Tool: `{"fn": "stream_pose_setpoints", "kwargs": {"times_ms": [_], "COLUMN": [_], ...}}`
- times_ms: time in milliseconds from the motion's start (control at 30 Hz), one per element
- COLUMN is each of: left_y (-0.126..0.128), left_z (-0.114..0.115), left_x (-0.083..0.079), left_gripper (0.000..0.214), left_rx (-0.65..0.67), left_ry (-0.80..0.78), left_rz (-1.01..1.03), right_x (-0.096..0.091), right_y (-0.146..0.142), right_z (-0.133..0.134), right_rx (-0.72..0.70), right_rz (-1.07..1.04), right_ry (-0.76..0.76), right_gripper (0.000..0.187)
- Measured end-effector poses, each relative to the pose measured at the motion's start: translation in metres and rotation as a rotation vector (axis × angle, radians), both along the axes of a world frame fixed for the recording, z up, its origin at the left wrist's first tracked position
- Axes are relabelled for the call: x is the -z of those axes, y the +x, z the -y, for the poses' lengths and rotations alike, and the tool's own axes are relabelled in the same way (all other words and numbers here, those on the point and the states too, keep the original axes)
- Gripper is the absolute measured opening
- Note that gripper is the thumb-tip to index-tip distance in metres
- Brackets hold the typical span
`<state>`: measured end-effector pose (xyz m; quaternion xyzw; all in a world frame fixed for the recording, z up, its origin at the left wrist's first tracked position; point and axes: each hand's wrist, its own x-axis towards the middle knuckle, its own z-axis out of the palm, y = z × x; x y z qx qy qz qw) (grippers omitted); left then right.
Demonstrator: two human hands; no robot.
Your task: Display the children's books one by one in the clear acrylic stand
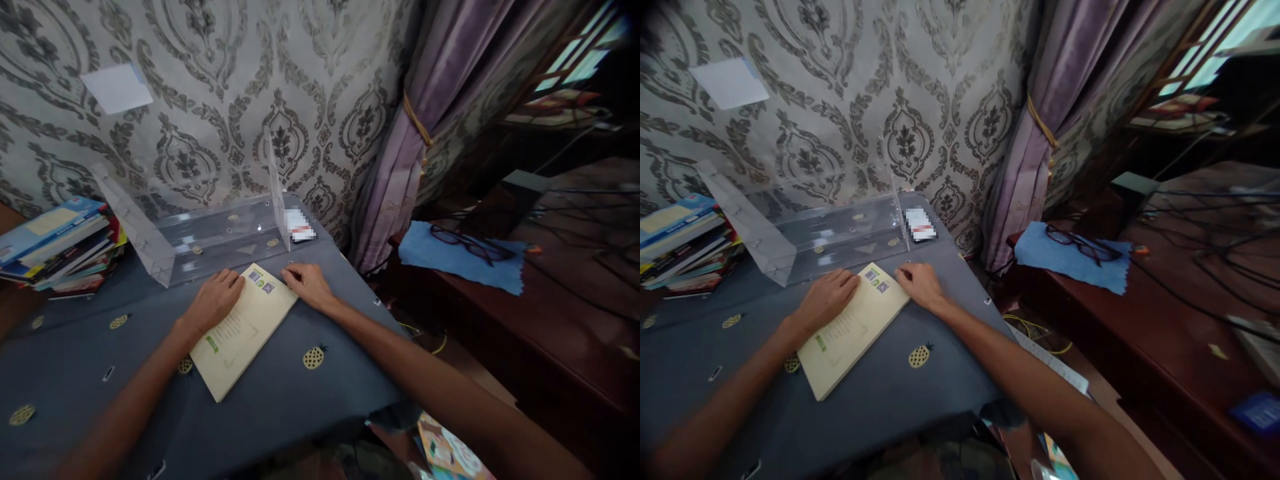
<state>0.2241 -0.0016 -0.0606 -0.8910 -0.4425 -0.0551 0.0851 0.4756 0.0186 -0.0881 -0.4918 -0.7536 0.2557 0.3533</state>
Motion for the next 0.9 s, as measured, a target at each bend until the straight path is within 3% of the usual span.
{"fn": "stream_pose_setpoints", "kwargs": {"times_ms": [167, 367, 567, 900], "left_y": [0.046, 0.093, 0.097, 0.101], "left_z": [0.029, 0.048, 0.049, 0.050], "left_x": [0.005, 0.005, 0.009, 0.008], "left_gripper": [0.023, 0.031, 0.031, 0.034], "left_rx": [-0.080, -0.087, -0.119, -0.148], "left_ry": [0.031, 0.026, 0.063, -0.023], "left_rz": [0.084, -0.011, -0.026, -0.013], "right_x": [-0.003, 0.001, 0.003, -0.001], "right_y": [0.007, 0.014, 0.018, 0.021], "right_z": [-0.008, -0.011, -0.007, -0.004], "right_rx": [-0.127, -0.203, -0.201, -0.207], "right_rz": [-0.068, -0.237, -0.302, -0.278], "right_ry": [-0.057, -0.106, -0.133, -0.116], "right_gripper": [0.033, 0.032, 0.026, 0.027]}}
